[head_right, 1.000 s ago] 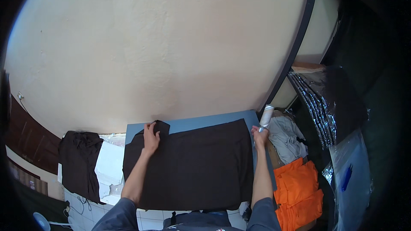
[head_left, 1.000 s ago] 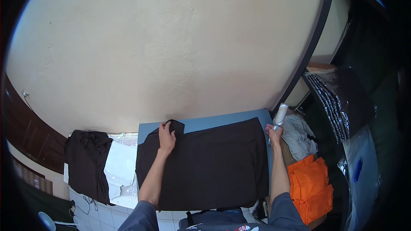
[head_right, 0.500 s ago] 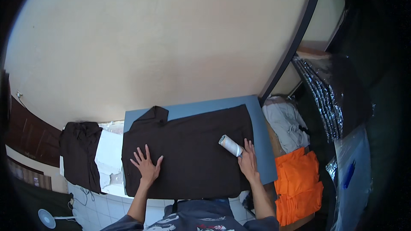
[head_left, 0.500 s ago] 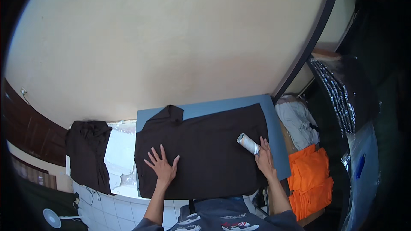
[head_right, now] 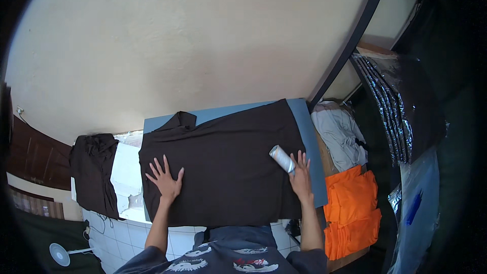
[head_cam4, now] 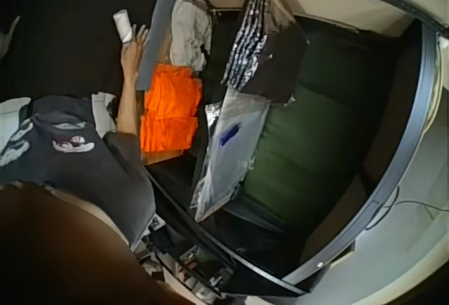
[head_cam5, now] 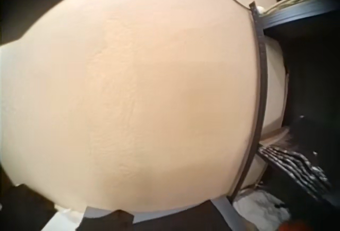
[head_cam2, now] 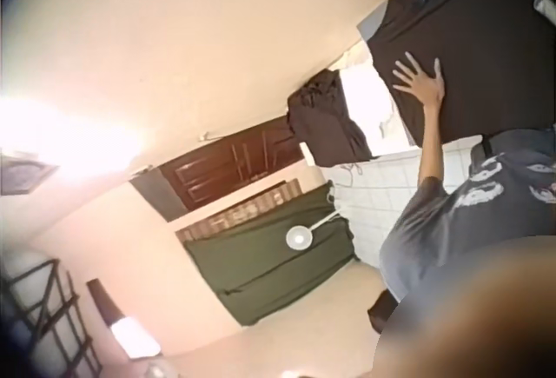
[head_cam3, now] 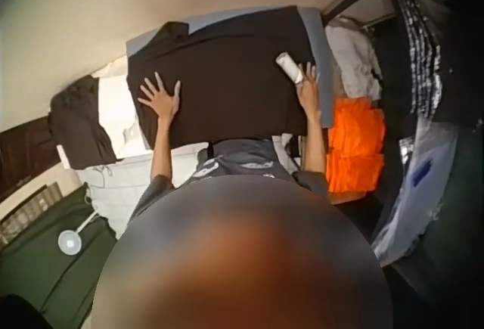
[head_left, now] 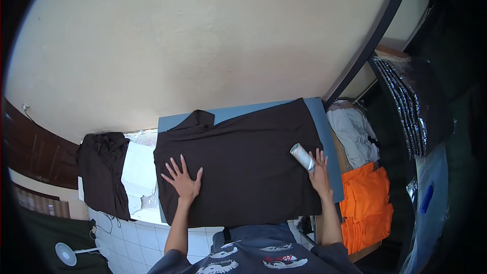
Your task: Use a lint roller to clean a black t-shirt and then align a template on its surface for printing.
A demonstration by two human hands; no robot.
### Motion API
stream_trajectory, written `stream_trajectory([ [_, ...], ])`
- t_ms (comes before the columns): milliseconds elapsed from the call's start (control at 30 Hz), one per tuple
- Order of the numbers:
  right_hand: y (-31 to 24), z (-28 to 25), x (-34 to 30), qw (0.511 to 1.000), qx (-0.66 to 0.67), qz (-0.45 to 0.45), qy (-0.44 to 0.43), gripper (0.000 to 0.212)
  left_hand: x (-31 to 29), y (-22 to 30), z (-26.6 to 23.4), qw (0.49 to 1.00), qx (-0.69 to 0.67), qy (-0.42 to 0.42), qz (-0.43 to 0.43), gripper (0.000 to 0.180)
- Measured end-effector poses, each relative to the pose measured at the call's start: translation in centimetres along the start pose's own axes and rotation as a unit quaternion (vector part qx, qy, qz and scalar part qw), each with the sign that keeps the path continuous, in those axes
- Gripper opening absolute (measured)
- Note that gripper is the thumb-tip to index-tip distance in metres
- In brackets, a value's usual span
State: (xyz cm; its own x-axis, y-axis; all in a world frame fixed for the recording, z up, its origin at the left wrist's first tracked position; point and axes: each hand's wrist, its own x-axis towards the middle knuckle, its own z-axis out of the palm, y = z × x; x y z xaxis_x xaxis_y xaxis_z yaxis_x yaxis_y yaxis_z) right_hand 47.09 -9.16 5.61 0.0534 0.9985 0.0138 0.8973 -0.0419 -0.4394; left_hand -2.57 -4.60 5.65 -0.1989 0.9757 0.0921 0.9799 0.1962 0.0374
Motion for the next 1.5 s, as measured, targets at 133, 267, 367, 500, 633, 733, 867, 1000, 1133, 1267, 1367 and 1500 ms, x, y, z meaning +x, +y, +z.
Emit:
stream_trajectory([
  [133, 2.2, -0.4, 5.3, 0.999, -0.002, -0.031, -0.007, 0.078, 5.2, -0.5, 1.7, 0.999, -0.006, 0.032, 0.023, 0.091],
  [267, 3.6, -1.4, 8.9, 0.997, -0.027, -0.067, 0.009, 0.067, 8.8, 0.2, 2.2, 0.996, -0.057, 0.048, 0.040, 0.086],
  [367, 1.2, -2.0, 7.6, 0.994, -0.045, -0.066, 0.078, 0.049, 8.4, -0.6, 2.4, 0.984, -0.139, 0.103, 0.052, 0.074],
  [500, -0.7, -3.0, -0.6, 0.981, -0.009, 0.097, 0.165, 0.038, 0.3, 1.8, -0.9, 0.970, -0.188, 0.143, 0.063, 0.063],
  [633, -2.5, -2.5, -7.6, 0.969, -0.005, 0.203, 0.144, 0.041, -8.7, 2.7, -2.5, 0.990, -0.132, 0.019, 0.039, 0.091],
  [733, -3.3, -1.9, -9.5, 0.961, -0.029, 0.251, 0.111, 0.054, -11.9, 2.0, -2.1, 0.997, -0.065, -0.040, -0.025, 0.101],
  [867, -2.3, -1.1, -11.0, 0.959, -0.095, 0.246, 0.102, 0.066, -12.5, 0.8, -2.6, 0.994, -0.059, -0.054, -0.068, 0.100],
  [1000, -0.2, -0.8, -12.4, 0.956, -0.108, 0.249, 0.114, 0.073, -10.9, -5.1, -0.3, 0.985, -0.037, -0.006, -0.166, 0.096],
  [1133, -0.1, -1.1, -13.2, 0.939, -0.090, 0.304, 0.133, 0.062, -9.4, -9.3, -0.2, 0.976, -0.034, -0.009, -0.213, 0.088],
  [1267, -3.0, -2.0, -12.8, 0.923, -0.041, 0.329, 0.196, 0.037, -8.5, -10.5, 1.3, 0.976, -0.005, 0.039, -0.215, 0.081],
  [1367, -7.0, -0.7, -13.5, 0.912, 0.082, 0.293, 0.275, 0.028, -7.7, -12.2, 1.2, 0.956, -0.205, 0.072, -0.195, 0.070],
  [1500, -11.9, 4.2, -15.6, 0.949, 0.174, 0.144, 0.221, 0.022, -6.0, -15.7, 1.1, 0.928, -0.247, -0.004, -0.278, 0.063],
])
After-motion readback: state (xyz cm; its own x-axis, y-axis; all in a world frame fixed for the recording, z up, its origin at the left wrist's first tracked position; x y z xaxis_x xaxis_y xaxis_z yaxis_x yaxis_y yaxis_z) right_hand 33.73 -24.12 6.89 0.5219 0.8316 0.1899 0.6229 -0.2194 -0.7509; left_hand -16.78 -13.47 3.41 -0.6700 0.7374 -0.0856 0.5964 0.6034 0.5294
